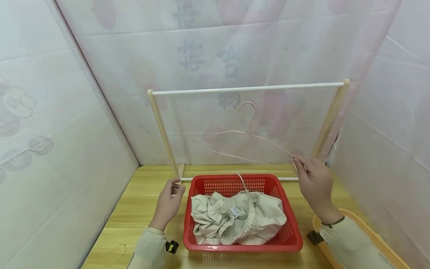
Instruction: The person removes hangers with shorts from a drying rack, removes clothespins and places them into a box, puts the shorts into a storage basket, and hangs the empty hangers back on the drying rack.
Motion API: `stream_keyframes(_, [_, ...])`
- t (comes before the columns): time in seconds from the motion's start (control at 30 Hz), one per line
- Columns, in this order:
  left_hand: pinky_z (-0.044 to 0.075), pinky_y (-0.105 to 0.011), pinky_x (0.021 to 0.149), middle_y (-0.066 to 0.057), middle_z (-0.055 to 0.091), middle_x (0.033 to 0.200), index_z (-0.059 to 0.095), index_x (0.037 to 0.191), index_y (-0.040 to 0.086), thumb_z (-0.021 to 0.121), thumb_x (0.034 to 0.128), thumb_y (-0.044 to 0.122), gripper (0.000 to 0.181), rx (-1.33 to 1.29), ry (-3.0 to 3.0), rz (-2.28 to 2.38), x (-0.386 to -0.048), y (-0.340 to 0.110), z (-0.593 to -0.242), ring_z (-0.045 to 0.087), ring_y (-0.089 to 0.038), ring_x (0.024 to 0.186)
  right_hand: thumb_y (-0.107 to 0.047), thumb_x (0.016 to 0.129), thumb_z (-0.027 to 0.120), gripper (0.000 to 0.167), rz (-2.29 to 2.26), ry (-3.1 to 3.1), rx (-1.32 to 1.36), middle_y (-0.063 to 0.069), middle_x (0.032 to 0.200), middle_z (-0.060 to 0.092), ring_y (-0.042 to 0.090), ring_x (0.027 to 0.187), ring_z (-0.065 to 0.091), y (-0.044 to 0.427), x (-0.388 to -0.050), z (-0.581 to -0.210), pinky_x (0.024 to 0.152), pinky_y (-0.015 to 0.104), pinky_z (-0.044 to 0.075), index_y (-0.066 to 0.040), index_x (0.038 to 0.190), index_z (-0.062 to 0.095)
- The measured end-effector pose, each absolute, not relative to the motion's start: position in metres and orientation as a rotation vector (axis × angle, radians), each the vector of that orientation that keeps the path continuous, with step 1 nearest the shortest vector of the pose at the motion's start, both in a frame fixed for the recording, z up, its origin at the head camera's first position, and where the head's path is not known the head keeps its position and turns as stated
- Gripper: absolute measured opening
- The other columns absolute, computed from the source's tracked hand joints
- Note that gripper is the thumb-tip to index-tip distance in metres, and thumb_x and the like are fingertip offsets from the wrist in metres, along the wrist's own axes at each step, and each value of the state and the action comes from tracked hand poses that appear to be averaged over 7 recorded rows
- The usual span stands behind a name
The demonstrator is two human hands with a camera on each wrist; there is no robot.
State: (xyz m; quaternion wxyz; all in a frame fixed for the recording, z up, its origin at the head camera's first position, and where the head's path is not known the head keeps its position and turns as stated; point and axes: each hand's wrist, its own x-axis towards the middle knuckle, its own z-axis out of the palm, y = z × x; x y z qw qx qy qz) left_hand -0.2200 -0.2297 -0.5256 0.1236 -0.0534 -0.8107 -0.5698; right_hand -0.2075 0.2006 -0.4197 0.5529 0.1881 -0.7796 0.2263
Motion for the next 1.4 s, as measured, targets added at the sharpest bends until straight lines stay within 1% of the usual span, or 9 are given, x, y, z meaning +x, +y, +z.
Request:
stream_keyframes(0.07, [0.052, -0.04, 0.088, -0.01, 0.065, 0.114, 0.056, 0.137, 0.007, 0.062, 0.1051, 0.022, 0.036, -0.147, -2.362, -1.665, -0.221, -0.23, -0.525, 0.063, -0.023, 0.101, 0.002, 0.085, 0.079, 0.015, 0.487, -1.839, 0.459, 0.017, 0.076, 0.068, 0.028, 0.067, 0.055, 0.196, -0.215, -0.408, 0.064, 0.033, 0.035, 0.003, 0.101, 0.079])
stream_keyframes(0.17, [0.052, -0.039, 0.087, -0.01, 0.065, 0.113, 0.056, 0.137, 0.007, 0.063, 0.1049, 0.023, 0.036, -0.137, -2.363, -1.669, -0.222, -0.23, -0.525, 0.063, -0.024, 0.101, -0.003, 0.091, 0.076, 0.012, 0.451, -1.865, 0.452, 0.019, 0.074, 0.066, 0.032, 0.066, 0.057, 0.19, -0.227, -0.391, 0.062, 0.036, 0.035, 0.005, 0.1, 0.078])
stream_keyframes(0.6, [0.052, -0.039, 0.087, -0.009, 0.066, 0.112, 0.056, 0.137, 0.009, 0.064, 0.1043, 0.026, 0.038, -0.103, -2.401, -1.666, -0.221, -0.228, -0.53, 0.063, -0.024, 0.103, -0.015, 0.101, 0.069, 0.021, 0.485, -2.02, 0.356, 0.017, 0.078, 0.067, 0.026, 0.067, 0.05, 0.18, -0.265, -0.359, 0.061, 0.034, 0.032, 0.004, 0.103, 0.077])
stream_keyframes(0.83, [0.053, -0.04, 0.086, -0.009, 0.066, 0.114, 0.056, 0.138, 0.01, 0.063, 0.1047, 0.032, 0.04, -0.109, -2.423, -1.649, -0.221, -0.229, -0.533, 0.063, -0.025, 0.105, -0.01, 0.099, 0.07, 0.015, 0.576, -2.112, 0.382, 0.014, 0.075, 0.062, 0.023, 0.071, 0.047, 0.182, -0.267, -0.364, 0.064, 0.033, 0.032, 0.003, 0.103, 0.078])
stream_keyframes(1.03, [0.054, -0.042, 0.088, -0.008, 0.066, 0.115, 0.056, 0.138, 0.01, 0.063, 0.105, 0.031, 0.04, -0.126, -2.435, -1.653, -0.221, -0.227, -0.533, 0.063, -0.025, 0.106, -0.011, 0.104, 0.061, 0.022, 0.729, -2.254, 0.379, 0.019, 0.102, 0.069, 0.025, 0.087, 0.056, 0.191, -0.269, -0.37, 0.073, 0.029, 0.042, 0.003, 0.118, 0.073])
stream_keyframes(1.13, [0.053, -0.043, 0.09, -0.009, 0.066, 0.115, 0.055, 0.138, 0.009, 0.063, 0.1053, 0.03, 0.04, -0.16, -2.434, -1.65, -0.223, -0.226, -0.528, 0.063, -0.025, 0.106, -0.013, 0.106, 0.059, 0.03, 0.762, -2.285, 0.345, 0.023, 0.124, 0.065, 0.037, 0.107, 0.062, 0.196, -0.269, -0.372, 0.085, 0.044, 0.054, 0.003, 0.13, 0.066])
stream_keyframes(1.23, [0.053, -0.046, 0.093, -0.009, 0.066, 0.116, 0.055, 0.139, 0.007, 0.062, 0.1055, 0.027, 0.039, -0.197, -2.425, -1.641, -0.226, -0.225, -0.522, 0.063, -0.026, 0.107, -0.018, 0.107, 0.058, 0.038, 0.797, -2.256, 0.31, 0.024, 0.141, 0.055, 0.045, 0.129, 0.053, 0.203, -0.266, -0.377, 0.1, 0.062, 0.046, 0.003, 0.138, 0.059])
stream_keyframes(1.3, [0.053, -0.047, 0.094, -0.01, 0.066, 0.116, 0.054, 0.14, 0.006, 0.062, 0.1057, 0.025, 0.04, -0.222, -2.414, -1.63, -0.226, -0.224, -0.519, 0.064, -0.026, 0.107, -0.021, 0.106, 0.058, 0.04, 0.811, -2.211, 0.29, 0.024, 0.146, 0.05, 0.044, 0.135, 0.047, 0.207, -0.262, -0.382, 0.106, 0.065, 0.04, 0.003, 0.139, 0.057])
stream_keyframes(1.4, [0.053, -0.048, 0.095, -0.01, 0.066, 0.118, 0.053, 0.141, 0.006, 0.062, 0.1058, 0.025, 0.041, -0.236, -2.391, -1.618, -0.226, -0.224, -0.512, 0.065, -0.026, 0.108, -0.017, 0.104, 0.06, 0.037, 0.796, -2.121, 0.304, 0.026, 0.138, 0.051, 0.042, 0.129, 0.047, 0.211, -0.254, -0.396, 0.105, 0.06, 0.037, 0.007, 0.132, 0.057])
